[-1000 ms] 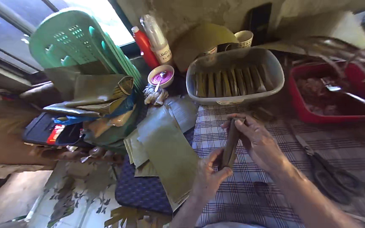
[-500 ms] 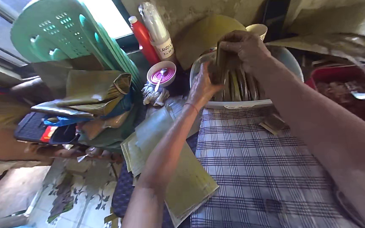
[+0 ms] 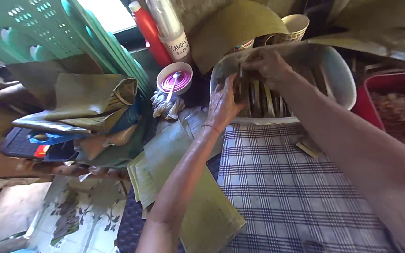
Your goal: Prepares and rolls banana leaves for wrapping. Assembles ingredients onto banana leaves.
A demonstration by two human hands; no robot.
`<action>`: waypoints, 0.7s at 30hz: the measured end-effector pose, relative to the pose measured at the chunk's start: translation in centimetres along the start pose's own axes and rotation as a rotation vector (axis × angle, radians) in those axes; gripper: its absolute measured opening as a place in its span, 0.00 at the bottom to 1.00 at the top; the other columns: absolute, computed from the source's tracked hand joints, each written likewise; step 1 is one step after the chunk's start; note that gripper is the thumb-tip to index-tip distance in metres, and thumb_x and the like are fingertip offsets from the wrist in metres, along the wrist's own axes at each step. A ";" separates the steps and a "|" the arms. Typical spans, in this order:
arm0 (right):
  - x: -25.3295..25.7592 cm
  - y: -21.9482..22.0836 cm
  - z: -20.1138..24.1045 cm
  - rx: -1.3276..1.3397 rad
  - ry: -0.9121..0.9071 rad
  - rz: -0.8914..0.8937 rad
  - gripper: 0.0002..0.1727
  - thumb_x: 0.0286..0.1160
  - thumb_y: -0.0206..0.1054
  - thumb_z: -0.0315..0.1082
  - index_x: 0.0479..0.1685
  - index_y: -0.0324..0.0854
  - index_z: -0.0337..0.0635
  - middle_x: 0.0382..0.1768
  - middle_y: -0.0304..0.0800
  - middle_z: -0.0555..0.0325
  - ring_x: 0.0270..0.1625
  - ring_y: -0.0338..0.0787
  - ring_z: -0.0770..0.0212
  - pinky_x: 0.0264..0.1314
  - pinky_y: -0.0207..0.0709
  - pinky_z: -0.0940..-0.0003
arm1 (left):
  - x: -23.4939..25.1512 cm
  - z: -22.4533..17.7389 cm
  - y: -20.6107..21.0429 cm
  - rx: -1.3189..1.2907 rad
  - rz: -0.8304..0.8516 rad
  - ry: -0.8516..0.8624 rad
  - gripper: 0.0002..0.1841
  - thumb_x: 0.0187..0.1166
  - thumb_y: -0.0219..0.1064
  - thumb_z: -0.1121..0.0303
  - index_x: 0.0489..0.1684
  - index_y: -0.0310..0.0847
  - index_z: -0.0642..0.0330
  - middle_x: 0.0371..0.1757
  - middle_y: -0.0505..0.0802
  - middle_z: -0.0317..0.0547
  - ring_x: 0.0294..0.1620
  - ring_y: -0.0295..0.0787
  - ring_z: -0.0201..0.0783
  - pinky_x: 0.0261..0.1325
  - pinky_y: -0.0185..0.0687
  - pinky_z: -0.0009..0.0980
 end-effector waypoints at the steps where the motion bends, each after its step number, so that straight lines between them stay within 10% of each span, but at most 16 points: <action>1: 0.2 0.0 -0.4 0.008 0.016 -0.004 0.20 0.76 0.72 0.29 0.64 0.74 0.36 0.48 0.85 0.50 0.42 0.88 0.61 0.46 0.86 0.65 | -0.3 -0.3 -0.1 0.007 -0.034 0.033 0.47 0.65 0.83 0.67 0.90 0.60 0.55 0.60 0.92 0.55 0.69 0.84 0.59 0.71 0.79 0.55; 8: 0.7 0.2 -1.3 -0.104 0.051 -0.024 0.12 0.75 0.70 0.23 0.56 0.80 0.33 0.47 0.85 0.49 0.39 0.86 0.64 0.44 0.83 0.68 | -3.2 -3.2 1.4 0.216 -0.144 0.406 0.08 0.74 0.70 0.78 0.43 0.95 0.59 0.67 0.88 0.59 0.69 0.84 0.57 0.70 0.80 0.51; 21: 0.4 1.4 0.5 -0.801 -0.054 0.021 0.12 0.75 0.68 0.26 0.54 0.90 0.34 0.56 0.91 0.35 0.62 0.88 0.37 0.68 0.75 0.35 | -5.8 -3.5 3.1 0.413 -0.310 0.524 0.17 0.78 0.69 0.54 0.44 0.94 0.59 0.68 0.90 0.56 0.75 0.83 0.55 0.83 0.68 0.52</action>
Point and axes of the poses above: each hand's wrist, its own x-axis towards the middle knuckle, its own y-axis out of the palm, z = x × y, the point moved 10 cm from there along x, towards the middle knuckle
